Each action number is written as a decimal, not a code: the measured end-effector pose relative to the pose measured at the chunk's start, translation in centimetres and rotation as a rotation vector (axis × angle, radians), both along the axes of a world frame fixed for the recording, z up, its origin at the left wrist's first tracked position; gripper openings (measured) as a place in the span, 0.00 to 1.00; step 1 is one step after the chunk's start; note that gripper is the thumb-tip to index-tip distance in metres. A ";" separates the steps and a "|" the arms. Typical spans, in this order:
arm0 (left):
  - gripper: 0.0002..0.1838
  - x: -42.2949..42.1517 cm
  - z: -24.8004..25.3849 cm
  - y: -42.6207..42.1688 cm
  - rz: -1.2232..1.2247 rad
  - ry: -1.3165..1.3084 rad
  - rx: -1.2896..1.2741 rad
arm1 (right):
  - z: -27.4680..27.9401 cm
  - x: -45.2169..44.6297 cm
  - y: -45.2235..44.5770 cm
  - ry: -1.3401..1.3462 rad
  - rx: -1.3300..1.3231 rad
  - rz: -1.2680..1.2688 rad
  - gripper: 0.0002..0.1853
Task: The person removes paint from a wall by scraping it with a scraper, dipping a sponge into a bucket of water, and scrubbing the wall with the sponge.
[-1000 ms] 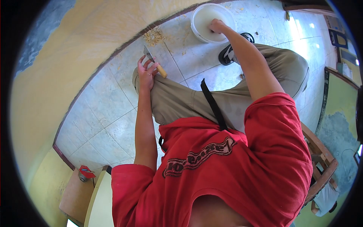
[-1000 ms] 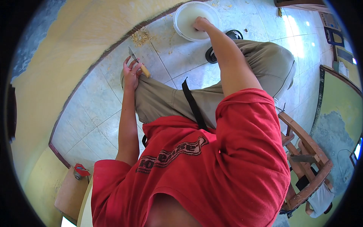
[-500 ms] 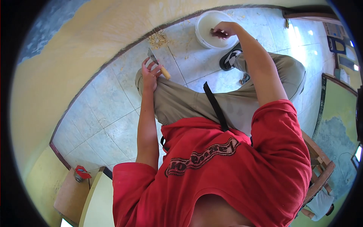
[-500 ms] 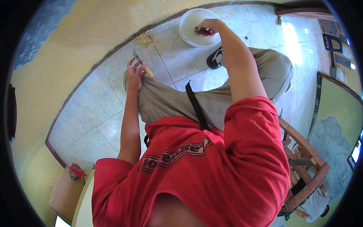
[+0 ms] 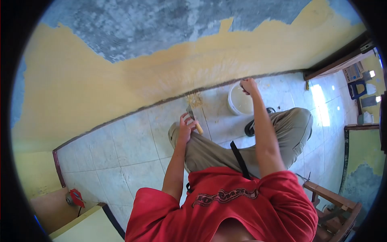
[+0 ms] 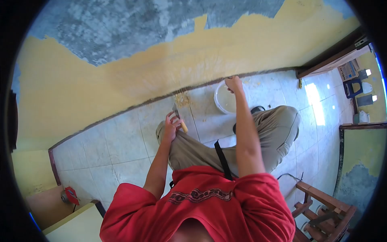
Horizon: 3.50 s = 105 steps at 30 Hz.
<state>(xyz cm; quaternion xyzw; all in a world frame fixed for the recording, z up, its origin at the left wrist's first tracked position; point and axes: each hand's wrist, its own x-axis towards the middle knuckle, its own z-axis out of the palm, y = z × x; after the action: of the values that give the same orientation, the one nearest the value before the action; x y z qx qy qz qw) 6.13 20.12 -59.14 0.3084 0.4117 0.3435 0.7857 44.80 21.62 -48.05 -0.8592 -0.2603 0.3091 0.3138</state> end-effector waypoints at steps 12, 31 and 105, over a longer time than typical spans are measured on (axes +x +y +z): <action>0.42 -0.2 -0.1 -0.3 0.029 0.001 0.012 | 20.7 -13.3 6.0 -0.701 1.293 0.119 0.16; 0.41 -0.4 0.8 0.0 -0.007 -0.001 -0.022 | 23.1 -5.6 10.4 -1.641 1.197 0.952 0.27; 0.43 -1.3 1.0 -1.0 0.014 -0.018 0.034 | 16.3 -17.8 11.9 -0.940 1.421 0.153 0.12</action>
<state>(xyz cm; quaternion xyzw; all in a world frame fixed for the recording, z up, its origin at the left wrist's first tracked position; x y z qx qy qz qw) 4.88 19.13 -58.13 0.3157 0.4007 0.3590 0.7816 27.02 33.52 -31.71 -0.4773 -0.5528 -0.2956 0.6159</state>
